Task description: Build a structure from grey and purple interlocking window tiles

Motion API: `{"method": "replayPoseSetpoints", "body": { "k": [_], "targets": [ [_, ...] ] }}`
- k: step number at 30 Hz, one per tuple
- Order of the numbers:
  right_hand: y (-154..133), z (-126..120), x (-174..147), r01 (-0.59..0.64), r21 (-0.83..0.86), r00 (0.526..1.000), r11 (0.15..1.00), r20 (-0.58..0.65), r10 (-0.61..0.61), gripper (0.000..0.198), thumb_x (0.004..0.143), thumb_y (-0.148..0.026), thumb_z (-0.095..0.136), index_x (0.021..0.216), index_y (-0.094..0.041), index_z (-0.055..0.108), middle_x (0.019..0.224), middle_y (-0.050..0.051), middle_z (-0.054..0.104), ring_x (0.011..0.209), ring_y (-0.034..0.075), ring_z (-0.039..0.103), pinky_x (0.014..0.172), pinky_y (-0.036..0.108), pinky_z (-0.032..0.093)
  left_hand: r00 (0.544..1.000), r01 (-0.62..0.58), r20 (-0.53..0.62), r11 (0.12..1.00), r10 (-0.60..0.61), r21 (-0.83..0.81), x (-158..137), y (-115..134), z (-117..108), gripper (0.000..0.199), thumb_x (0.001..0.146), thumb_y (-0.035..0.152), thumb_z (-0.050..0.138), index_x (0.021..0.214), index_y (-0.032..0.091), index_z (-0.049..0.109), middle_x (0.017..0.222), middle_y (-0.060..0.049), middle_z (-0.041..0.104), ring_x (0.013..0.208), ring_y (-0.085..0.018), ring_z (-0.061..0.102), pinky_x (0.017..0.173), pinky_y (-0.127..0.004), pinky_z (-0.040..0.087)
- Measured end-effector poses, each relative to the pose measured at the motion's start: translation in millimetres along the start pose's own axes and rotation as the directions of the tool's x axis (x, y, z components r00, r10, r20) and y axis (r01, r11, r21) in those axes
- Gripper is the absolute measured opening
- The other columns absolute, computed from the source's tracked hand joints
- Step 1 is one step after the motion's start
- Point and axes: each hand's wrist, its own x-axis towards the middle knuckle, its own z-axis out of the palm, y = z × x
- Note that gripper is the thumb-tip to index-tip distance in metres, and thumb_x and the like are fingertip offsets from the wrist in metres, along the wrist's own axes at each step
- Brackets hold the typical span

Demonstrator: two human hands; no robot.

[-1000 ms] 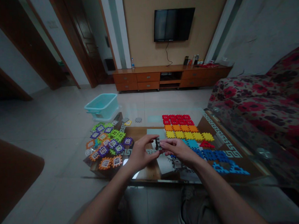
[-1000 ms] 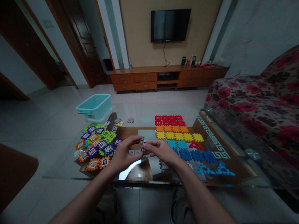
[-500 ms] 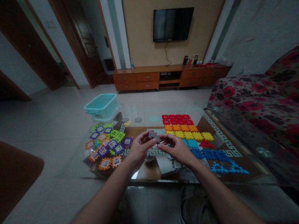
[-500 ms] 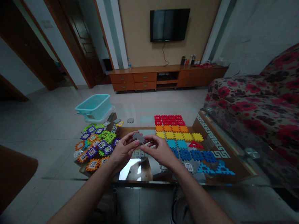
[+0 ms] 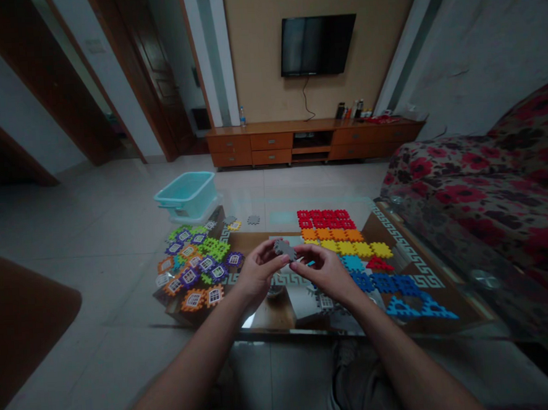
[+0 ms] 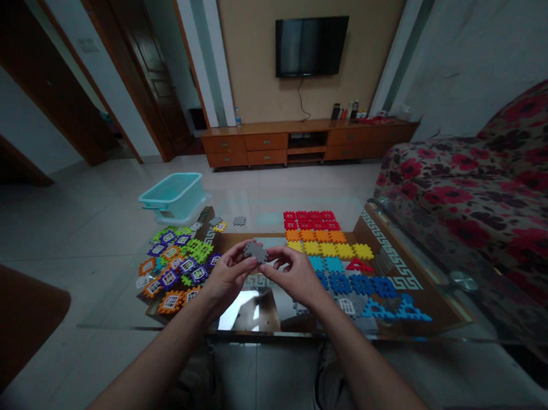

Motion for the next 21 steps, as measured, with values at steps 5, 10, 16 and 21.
{"method": "replayPoseSetpoints", "body": {
  "k": [5, 10, 16, 21],
  "targets": [
    [1.7, 0.7, 0.1, 0.005, -0.015, 0.999, 1.0, -0.047, -0.006, 0.04, 0.072, -0.044, 0.076, 0.101, -0.016, 0.07, 0.088, 0.009, 0.072, 0.076, 0.019, 0.064, 0.063, 0.031, 0.049, 0.999, -0.025, -0.038, 1.0, 0.025, -0.004, -1.1, 0.7, 2.6, 0.05, 0.062, 0.018, 0.087, 0.108, 0.016, 0.069, 0.11, -0.009, 0.07, 0.104, -0.019, 0.064, 0.097, -0.033, 0.046],
    [1.4, 0.3, -0.5, 0.033, -0.034, 0.998, 0.999, -0.043, -0.035, 0.036, 0.074, -0.044, 0.075, 0.098, -0.017, 0.071, 0.089, 0.008, 0.073, 0.076, 0.019, 0.065, 0.063, 0.03, 0.05, 0.999, -0.027, -0.031, 0.999, 0.026, -0.019, -2.2, 1.1, 3.0, 0.046, 0.064, 0.017, 0.086, 0.107, 0.016, 0.069, 0.109, -0.009, 0.07, 0.102, -0.018, 0.065, 0.096, -0.031, 0.046],
    [-1.2, 0.8, -1.5, 0.05, -0.067, 0.996, 0.996, -0.068, -0.055, 0.035, 0.073, -0.042, 0.074, 0.097, -0.016, 0.071, 0.085, 0.008, 0.072, 0.071, 0.018, 0.063, 0.059, 0.029, 0.047, 1.0, -0.021, -0.011, 0.999, 0.02, -0.034, -1.6, -0.3, 0.8, 0.047, 0.065, 0.018, 0.086, 0.109, 0.016, 0.069, 0.112, -0.009, 0.07, 0.104, -0.018, 0.064, 0.097, -0.031, 0.045],
    [-0.8, 1.1, -2.0, 0.064, -0.08, 0.994, 0.995, -0.085, -0.071, 0.031, 0.072, -0.041, 0.074, 0.091, -0.016, 0.072, 0.08, 0.007, 0.072, 0.067, 0.017, 0.061, 0.057, 0.029, 0.046, 0.999, -0.042, 0.013, 0.999, 0.042, 0.025, 0.8, -5.1, -3.0, 0.047, 0.066, 0.021, 0.085, 0.109, 0.017, 0.069, 0.112, -0.01, 0.069, 0.104, -0.02, 0.064, 0.097, -0.033, 0.046]
  ]
}}
